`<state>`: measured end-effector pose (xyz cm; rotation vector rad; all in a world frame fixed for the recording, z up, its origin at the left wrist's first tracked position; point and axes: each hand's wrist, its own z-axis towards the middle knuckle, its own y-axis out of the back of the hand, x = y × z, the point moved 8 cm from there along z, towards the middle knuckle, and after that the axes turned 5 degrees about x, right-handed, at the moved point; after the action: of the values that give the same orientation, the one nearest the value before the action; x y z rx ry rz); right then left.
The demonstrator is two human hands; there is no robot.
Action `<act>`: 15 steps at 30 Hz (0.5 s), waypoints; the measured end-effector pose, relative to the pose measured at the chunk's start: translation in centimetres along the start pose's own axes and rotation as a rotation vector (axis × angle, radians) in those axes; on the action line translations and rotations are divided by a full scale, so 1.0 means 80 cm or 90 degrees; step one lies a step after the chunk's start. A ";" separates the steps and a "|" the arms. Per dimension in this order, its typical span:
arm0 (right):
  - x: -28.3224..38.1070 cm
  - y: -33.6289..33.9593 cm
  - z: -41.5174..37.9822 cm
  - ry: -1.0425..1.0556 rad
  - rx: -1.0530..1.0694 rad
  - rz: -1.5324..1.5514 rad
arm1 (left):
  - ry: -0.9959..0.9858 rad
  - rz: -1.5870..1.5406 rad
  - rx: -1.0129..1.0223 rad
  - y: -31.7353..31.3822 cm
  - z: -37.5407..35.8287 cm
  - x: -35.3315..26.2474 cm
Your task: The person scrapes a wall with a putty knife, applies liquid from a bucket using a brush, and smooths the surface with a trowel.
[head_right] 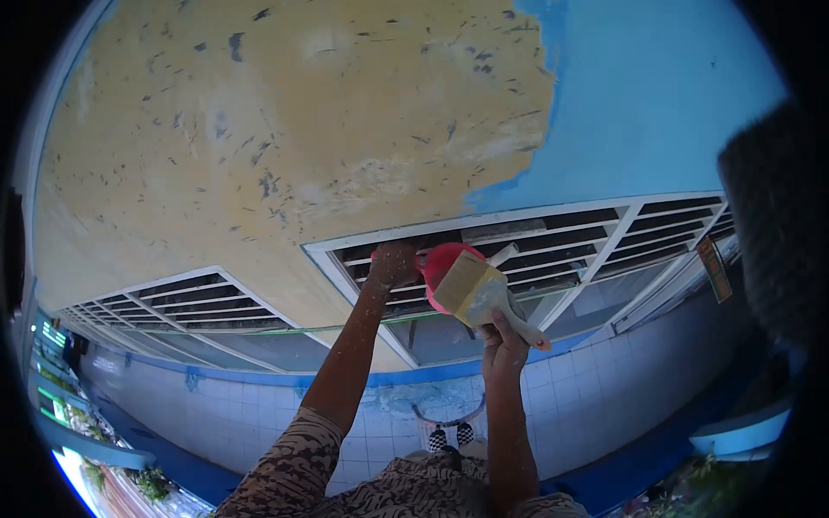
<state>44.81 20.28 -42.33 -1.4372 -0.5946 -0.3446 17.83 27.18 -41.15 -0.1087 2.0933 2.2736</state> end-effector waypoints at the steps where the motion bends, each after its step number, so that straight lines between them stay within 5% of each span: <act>1: 0.004 -0.002 0.006 0.014 -0.014 -0.001 | -0.019 -0.002 0.005 -0.001 0.001 -0.003; 15: -0.024 0.011 0.023 0.210 -0.017 -0.405 | -0.032 -0.001 -0.070 -0.002 -0.001 0.004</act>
<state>43.46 21.92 -44.10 -1.1507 -0.7656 -1.0716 17.49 27.10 -41.37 -0.0569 1.9435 2.3646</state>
